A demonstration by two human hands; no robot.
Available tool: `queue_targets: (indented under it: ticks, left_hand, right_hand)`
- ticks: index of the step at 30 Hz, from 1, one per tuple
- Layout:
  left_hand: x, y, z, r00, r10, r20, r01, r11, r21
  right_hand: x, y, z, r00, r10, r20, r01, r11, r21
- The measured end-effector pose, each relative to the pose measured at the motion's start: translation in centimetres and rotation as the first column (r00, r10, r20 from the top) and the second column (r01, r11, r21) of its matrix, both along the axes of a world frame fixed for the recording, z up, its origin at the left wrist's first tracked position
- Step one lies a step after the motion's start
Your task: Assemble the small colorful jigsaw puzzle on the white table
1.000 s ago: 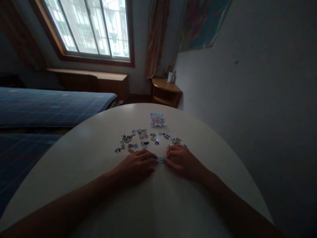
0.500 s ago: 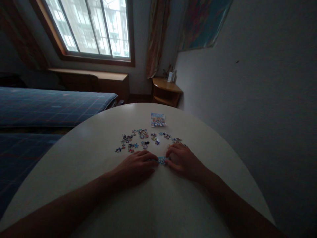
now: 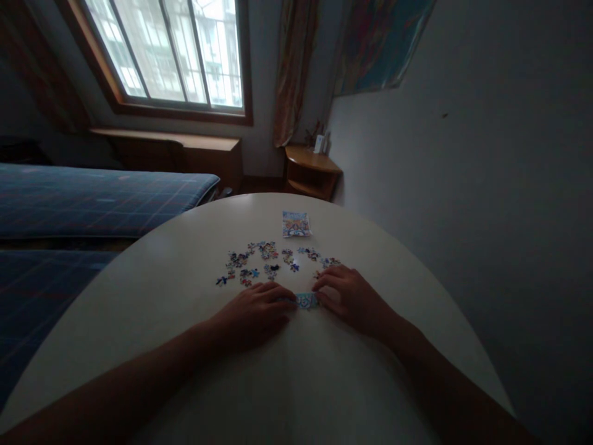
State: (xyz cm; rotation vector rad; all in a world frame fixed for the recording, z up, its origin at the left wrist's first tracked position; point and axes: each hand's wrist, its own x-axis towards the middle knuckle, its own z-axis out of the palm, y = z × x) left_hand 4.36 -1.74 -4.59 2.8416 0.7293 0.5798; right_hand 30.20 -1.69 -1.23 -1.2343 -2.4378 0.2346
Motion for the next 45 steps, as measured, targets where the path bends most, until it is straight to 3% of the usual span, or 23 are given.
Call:
queue_targets:
  ticks: [4, 11, 24, 37, 40, 45]
  left_hand:
    - [-0.1, 0.0, -0.1, 1.000, -0.002, 0.009, 0.002, 1.000, 0.006]
    - [0.0, -0.1, 0.4, 1.000, -0.016, 0.024, 0.016, 1.000, 0.007]
    - [0.1, -0.1, 0.3, 1.000, -0.004, 0.012, 0.004, 1.000, 0.007]
    - [0.1, -0.5, 0.9, 0.999, -0.005, -0.051, 0.006, 1.000, 0.020]
    - [0.1, -0.4, 0.7, 0.998, -0.012, -0.064, 0.013, 1.000, 0.024]
    - [0.0, -0.4, 0.6, 0.997, -0.012, -0.082, 0.014, 1.000, 0.025]
  right_hand:
    - [0.4, 0.1, 0.6, 1.000, -0.020, -0.023, 0.020, 0.999, 0.039]
    - [-0.6, -0.4, 0.4, 0.995, 0.097, 0.030, -0.097, 0.995, -0.009]
    - [-0.3, -0.2, 0.5, 0.993, 0.103, 0.055, -0.099, 0.993, -0.067]
    - [-0.5, -0.2, 0.4, 0.994, 0.110, 0.024, -0.109, 0.993, -0.040]
    - [-0.5, -0.2, 0.4, 0.990, 0.139, 0.015, -0.137, 0.986, -0.090]
    - [0.4, 0.2, 0.4, 0.998, 0.060, -0.015, -0.061, 0.995, -0.077]
